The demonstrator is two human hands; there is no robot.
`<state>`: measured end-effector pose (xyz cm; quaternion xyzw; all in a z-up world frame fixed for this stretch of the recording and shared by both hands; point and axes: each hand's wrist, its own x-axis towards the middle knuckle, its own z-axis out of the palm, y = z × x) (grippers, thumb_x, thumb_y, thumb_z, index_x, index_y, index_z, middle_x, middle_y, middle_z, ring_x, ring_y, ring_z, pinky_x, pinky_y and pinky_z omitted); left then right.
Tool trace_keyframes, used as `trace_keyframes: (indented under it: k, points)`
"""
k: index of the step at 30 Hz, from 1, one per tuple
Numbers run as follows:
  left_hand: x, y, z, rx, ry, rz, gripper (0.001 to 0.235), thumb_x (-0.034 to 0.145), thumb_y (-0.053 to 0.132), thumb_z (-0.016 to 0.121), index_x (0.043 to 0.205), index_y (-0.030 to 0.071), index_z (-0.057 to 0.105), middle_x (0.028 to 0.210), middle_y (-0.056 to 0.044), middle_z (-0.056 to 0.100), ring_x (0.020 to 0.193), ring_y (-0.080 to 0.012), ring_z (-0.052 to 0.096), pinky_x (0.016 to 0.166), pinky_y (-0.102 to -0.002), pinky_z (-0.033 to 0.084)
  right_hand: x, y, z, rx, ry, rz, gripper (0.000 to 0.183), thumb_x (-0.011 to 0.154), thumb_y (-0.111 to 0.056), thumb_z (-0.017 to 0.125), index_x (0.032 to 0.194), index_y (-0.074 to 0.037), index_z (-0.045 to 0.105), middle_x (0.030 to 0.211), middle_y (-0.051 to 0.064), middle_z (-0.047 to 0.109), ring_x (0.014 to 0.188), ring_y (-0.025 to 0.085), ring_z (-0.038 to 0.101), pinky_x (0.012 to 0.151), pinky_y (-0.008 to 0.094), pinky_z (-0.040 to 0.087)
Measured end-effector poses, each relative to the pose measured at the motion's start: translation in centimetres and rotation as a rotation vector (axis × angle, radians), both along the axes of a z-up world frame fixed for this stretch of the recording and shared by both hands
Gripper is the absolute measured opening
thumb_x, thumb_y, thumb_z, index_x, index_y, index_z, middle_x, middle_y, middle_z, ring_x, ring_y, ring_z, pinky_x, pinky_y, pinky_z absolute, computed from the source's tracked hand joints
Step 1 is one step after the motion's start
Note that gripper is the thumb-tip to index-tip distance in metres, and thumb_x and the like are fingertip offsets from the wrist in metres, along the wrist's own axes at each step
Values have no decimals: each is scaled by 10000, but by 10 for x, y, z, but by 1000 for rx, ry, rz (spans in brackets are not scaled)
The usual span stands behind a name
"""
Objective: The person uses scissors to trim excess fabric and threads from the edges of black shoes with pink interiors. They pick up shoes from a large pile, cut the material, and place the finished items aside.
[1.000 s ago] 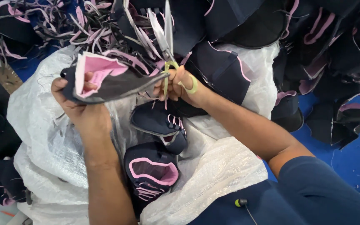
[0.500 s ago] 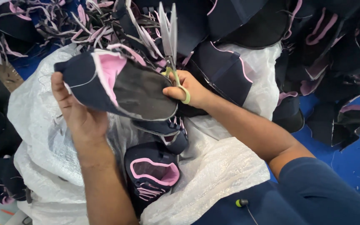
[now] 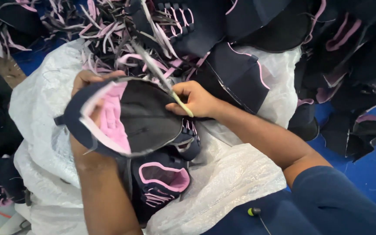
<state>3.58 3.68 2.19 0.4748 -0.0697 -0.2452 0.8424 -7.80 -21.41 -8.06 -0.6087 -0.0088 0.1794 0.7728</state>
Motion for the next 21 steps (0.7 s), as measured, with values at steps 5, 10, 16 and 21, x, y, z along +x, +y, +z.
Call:
trace_keyframes:
  k: [5, 10, 16, 21]
  points:
    - [6, 39, -50, 63, -268, 93, 460, 1088, 460, 665, 1201, 37, 522, 1142, -138, 692, 936, -147, 623, 849, -225, 509, 17, 0, 63, -608, -352, -73, 351, 840, -237, 891, 827, -31, 608, 742, 70, 559, 681, 168, 536, 603, 328, 440]
    - [11, 53, -48, 558, -445, 311, 578, 1063, 618, 577, 1175, 53, 529, 1101, -58, 685, 975, -124, 616, 861, -228, 493, 14, -10, 92, -919, -576, -181, 367, 808, -237, 860, 947, -18, 600, 935, 154, 583, 831, 359, 606, 705, 418, 502]
    - [14, 57, -61, 166, -377, 411, 613, 1063, 602, 617, 1207, 9, 560, 1066, -37, 610, 959, -119, 553, 927, -236, 469, 12, -12, 83, -1095, -468, -195, 431, 777, -306, 870, 970, -24, 608, 1038, 139, 600, 977, 373, 616, 822, 454, 518]
    - [3, 49, -43, 153, -303, 423, 554, 1074, 531, 609, 1289, 23, 556, 1142, -85, 670, 1011, -168, 630, 975, -271, 517, 16, -14, 81, -1106, -459, -176, 426, 726, -327, 875, 918, -44, 621, 1034, 138, 633, 976, 381, 621, 825, 470, 511]
